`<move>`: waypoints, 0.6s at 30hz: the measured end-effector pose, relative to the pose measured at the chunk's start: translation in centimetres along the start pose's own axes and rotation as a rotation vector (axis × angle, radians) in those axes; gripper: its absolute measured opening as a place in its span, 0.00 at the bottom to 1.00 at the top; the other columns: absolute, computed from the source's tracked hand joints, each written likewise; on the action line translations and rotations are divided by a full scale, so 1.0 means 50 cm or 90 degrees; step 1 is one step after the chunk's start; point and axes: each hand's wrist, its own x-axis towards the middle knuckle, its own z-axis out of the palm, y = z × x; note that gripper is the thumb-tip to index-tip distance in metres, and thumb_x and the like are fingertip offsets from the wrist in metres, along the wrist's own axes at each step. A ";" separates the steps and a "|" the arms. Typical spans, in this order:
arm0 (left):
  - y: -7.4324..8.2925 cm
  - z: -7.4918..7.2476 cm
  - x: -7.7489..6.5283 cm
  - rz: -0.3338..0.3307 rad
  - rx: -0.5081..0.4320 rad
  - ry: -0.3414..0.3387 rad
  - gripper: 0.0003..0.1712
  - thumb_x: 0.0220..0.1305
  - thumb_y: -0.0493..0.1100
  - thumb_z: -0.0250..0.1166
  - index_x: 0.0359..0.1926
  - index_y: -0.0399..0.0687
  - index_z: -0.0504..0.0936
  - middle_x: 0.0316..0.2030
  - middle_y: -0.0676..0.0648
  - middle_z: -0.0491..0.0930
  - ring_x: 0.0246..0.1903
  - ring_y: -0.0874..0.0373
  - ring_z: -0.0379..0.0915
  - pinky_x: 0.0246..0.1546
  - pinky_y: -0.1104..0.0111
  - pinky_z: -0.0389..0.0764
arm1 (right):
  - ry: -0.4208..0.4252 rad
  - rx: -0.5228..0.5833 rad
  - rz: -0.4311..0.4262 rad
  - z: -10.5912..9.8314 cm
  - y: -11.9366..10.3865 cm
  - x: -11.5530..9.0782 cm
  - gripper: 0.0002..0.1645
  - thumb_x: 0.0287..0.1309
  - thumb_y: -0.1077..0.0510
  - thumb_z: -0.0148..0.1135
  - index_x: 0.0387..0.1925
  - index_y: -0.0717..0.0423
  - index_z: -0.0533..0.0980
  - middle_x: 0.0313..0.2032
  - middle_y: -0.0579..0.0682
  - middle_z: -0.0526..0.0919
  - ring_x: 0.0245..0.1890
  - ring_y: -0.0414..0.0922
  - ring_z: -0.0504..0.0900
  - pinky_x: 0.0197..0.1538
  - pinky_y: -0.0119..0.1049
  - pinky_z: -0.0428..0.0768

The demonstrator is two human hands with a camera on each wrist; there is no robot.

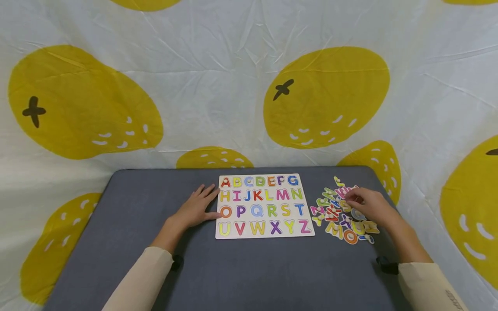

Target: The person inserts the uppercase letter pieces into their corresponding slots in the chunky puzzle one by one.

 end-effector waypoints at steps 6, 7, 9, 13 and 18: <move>0.005 -0.002 -0.001 -0.003 -0.004 0.000 0.56 0.63 0.68 0.68 0.82 0.51 0.56 0.82 0.41 0.51 0.81 0.33 0.39 0.77 0.36 0.49 | -0.013 0.005 0.007 -0.005 0.029 -0.038 0.09 0.63 0.59 0.72 0.44 0.56 0.85 0.35 0.44 0.87 0.35 0.42 0.82 0.38 0.34 0.82; 0.005 -0.002 -0.001 -0.004 -0.002 -0.001 0.56 0.63 0.68 0.68 0.82 0.52 0.55 0.82 0.41 0.51 0.81 0.33 0.39 0.77 0.36 0.49 | -0.015 0.007 0.011 -0.005 0.035 -0.043 0.09 0.63 0.59 0.72 0.44 0.56 0.85 0.35 0.44 0.87 0.35 0.41 0.82 0.38 0.34 0.82; 0.004 -0.002 -0.001 -0.005 0.000 -0.002 0.56 0.63 0.69 0.68 0.82 0.52 0.55 0.82 0.41 0.51 0.81 0.34 0.39 0.77 0.36 0.49 | -0.025 0.012 0.018 -0.005 0.048 -0.054 0.10 0.63 0.59 0.72 0.44 0.57 0.85 0.35 0.44 0.87 0.34 0.38 0.80 0.38 0.31 0.82; 0.004 -0.003 -0.001 -0.007 -0.001 -0.004 0.56 0.63 0.69 0.68 0.82 0.52 0.55 0.82 0.42 0.51 0.81 0.33 0.39 0.77 0.36 0.49 | -0.042 0.036 0.021 -0.006 0.073 -0.077 0.10 0.61 0.61 0.73 0.43 0.60 0.85 0.35 0.45 0.87 0.32 0.32 0.77 0.36 0.28 0.81; 0.007 -0.005 -0.001 -0.010 -0.001 -0.009 0.56 0.63 0.69 0.68 0.82 0.52 0.55 0.82 0.41 0.51 0.81 0.33 0.39 0.77 0.36 0.48 | -0.061 0.042 0.034 -0.007 0.087 -0.100 0.09 0.59 0.61 0.74 0.41 0.58 0.85 0.34 0.44 0.86 0.31 0.30 0.75 0.36 0.28 0.80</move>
